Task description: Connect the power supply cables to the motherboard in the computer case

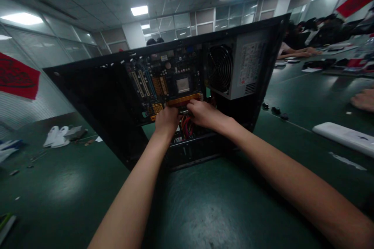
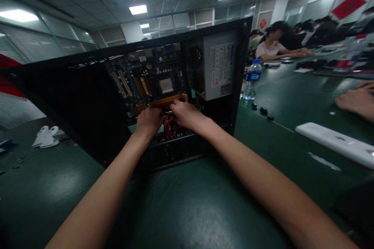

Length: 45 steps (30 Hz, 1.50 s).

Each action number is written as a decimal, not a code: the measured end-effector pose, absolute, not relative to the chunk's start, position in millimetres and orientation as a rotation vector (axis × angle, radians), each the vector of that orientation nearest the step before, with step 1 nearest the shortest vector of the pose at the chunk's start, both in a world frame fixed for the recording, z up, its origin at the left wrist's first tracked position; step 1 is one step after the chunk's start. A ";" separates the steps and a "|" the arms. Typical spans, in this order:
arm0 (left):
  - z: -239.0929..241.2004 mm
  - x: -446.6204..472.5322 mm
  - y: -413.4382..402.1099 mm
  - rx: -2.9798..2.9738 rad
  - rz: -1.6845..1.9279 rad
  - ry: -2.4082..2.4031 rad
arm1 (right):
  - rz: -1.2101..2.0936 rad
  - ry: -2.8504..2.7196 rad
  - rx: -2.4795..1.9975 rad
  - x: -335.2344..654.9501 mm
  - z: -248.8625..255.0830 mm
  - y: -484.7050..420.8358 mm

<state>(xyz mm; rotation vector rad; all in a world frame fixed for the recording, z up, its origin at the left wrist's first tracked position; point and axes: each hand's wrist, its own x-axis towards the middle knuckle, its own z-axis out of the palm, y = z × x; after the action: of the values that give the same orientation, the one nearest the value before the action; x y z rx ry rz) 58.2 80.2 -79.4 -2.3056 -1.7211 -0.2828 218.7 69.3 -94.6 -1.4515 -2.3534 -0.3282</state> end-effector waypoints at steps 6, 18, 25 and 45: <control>-85.3 49.8 82.4 -2.388 -0.346 -1.685 | -0.433 -2.327 -1.529 218.8 -93.6 64.0; -93.3 48.1 100.1 -2.461 -0.527 -1.832 | -0.462 -2.321 -1.380 215.0 -86.9 60.4; -92.8 45.4 96.6 -2.508 -0.458 -1.692 | -0.498 -2.319 -1.291 217.8 -92.7 64.5; -91.6 58.7 88.6 -2.399 -0.379 -1.710 | -0.393 -2.333 -1.314 217.2 -95.2 69.2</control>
<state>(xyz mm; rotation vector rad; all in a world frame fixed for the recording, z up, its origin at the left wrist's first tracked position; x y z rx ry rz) 58.7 88.6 -91.6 -2.3987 -1.7098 -0.3787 217.2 69.2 -95.2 -1.3138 -2.3326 -0.3929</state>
